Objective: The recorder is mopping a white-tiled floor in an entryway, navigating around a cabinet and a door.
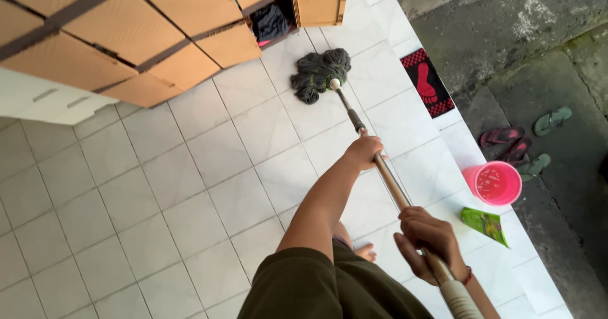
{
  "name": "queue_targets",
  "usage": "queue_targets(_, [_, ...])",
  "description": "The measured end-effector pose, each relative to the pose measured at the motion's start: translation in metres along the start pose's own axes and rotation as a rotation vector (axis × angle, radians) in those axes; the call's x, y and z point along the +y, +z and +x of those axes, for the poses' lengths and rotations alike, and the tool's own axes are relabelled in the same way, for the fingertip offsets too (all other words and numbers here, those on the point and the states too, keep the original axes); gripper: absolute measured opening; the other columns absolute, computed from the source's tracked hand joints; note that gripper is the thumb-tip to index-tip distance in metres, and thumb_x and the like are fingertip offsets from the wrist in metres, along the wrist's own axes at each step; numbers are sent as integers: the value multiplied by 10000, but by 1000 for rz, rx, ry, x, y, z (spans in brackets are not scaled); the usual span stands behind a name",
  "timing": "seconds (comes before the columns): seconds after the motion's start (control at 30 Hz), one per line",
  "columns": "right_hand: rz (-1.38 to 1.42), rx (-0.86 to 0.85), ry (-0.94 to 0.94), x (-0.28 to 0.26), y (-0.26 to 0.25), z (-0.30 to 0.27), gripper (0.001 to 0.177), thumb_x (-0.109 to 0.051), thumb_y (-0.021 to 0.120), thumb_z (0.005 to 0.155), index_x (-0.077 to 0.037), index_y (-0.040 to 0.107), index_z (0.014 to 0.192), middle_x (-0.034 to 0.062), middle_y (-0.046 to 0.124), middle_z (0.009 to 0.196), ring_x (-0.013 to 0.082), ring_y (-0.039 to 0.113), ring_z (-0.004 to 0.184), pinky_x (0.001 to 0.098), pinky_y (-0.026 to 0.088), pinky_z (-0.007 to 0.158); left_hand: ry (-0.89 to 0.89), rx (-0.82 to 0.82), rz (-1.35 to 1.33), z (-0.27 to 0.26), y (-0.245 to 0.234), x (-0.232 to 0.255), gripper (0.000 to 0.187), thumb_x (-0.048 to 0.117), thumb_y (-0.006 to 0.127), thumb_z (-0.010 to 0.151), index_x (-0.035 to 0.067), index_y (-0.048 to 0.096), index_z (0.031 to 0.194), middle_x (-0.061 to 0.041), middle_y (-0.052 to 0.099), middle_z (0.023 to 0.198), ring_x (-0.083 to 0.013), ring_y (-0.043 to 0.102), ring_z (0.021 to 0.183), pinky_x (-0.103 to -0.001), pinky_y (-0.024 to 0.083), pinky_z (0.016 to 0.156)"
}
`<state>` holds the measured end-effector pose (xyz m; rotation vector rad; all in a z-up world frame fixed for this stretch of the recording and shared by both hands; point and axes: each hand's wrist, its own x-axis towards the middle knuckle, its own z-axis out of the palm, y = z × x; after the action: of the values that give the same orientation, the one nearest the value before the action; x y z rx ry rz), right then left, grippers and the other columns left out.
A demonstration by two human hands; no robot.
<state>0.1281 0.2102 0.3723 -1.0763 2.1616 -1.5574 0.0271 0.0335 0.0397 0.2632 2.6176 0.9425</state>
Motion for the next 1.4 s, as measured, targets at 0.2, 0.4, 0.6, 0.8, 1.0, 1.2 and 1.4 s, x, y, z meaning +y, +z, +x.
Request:
queue_targets(0.2, [-17,84,152,-19,-16,-100,317,39,659,833,-19,475,581,83,481,545,256,558,580,438,563,848,73,-61,20,-28,55,79,382,418,655,933,69,665,778,-109,674,974,-292,632,1066,-548,202,1267])
queue_targets(0.4, [-29,88,97,-42,-20,-178,289,27,664,832,-21,495,601,90,476,566,265,537,596,422,543,806,148,-87,9,-51,129,127,354,375,636,951,63,675,788,-134,668,983,-315,634,1054,-548,190,1269])
queue_targets(0.6, [50,93,133,-26,-25,-226,319,17,668,808,-36,427,604,88,475,570,258,511,588,473,502,875,158,-188,106,-48,164,142,302,310,615,974,68,670,801,-162,665,941,-340,657,968,-519,169,1296])
queue_targets(0.8, [196,323,39,12,-49,-219,282,52,578,835,-63,434,623,45,485,585,205,477,572,445,497,819,189,-218,180,-1,155,143,194,240,649,913,72,696,828,-160,682,956,-321,657,1031,-558,206,1259])
queue_targets(1.0, [137,246,-27,42,-60,-148,254,64,597,780,-58,437,626,79,496,607,237,505,587,451,514,825,213,-105,226,51,122,100,311,309,607,963,55,703,810,-159,686,932,-325,633,1076,-573,237,1235])
queue_targets(1.2, [67,192,-38,84,-84,-55,258,52,618,752,-69,439,612,70,501,583,239,521,576,434,539,812,150,-123,180,123,57,58,268,288,605,971,72,701,846,-152,684,966,-316,649,1049,-525,214,1291])
queue_targets(1.4, [135,215,-42,142,-136,57,264,24,626,754,-89,435,611,55,505,578,212,514,571,438,523,827,92,-86,151,237,-2,19,260,309,608,993,80,695,908,-156,677,1032,-348,657,1120,-479,237,1318])
